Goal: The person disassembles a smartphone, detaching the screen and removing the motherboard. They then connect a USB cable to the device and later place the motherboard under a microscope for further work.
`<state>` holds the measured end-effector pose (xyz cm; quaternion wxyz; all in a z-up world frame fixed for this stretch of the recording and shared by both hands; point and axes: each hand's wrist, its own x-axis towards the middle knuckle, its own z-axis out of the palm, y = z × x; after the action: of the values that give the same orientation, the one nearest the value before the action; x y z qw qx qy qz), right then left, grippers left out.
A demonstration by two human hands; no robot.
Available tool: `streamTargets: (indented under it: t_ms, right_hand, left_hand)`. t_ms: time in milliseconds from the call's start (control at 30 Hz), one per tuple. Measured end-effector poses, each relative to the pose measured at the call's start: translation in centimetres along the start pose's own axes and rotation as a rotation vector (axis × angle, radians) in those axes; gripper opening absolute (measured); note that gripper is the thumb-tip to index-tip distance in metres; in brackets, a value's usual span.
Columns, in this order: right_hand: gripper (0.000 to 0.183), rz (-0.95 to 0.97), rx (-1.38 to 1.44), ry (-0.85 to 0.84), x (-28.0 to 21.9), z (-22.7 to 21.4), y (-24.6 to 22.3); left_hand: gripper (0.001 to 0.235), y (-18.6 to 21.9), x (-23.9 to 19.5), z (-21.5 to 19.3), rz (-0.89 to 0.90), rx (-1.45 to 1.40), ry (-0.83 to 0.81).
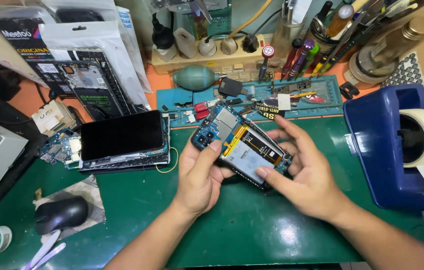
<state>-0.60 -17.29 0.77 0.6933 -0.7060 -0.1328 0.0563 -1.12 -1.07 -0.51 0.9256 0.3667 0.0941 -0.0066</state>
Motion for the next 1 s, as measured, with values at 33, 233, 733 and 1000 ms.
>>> streamTargets:
  t_ms: [33, 233, 733, 1000]
  right_hand:
    - [0.075, 0.001, 0.000, -0.003, 0.1, -0.2, 0.2]
    - [0.066, 0.227, 0.250, -0.035, 1.2, -1.2, -0.4]
    - [0.058, 0.033, 0.116, -0.401, 1.0, -4.8, -1.9]
    - [0.068, 0.089, -0.380, -0.262, -4.2, -5.7, -6.0]
  left_hand:
    - [0.027, 0.1, 0.1, 0.0, 0.001, -0.001, 0.002]
    - [0.027, 0.6, 0.4, -0.2, 0.016, -0.083, 0.095]
    - [0.059, 3.2, -1.9, 3.0, 0.978, 1.928, -0.779]
    - [0.053, 2.1, -2.3, 1.4, 0.839, 1.801, -0.864]
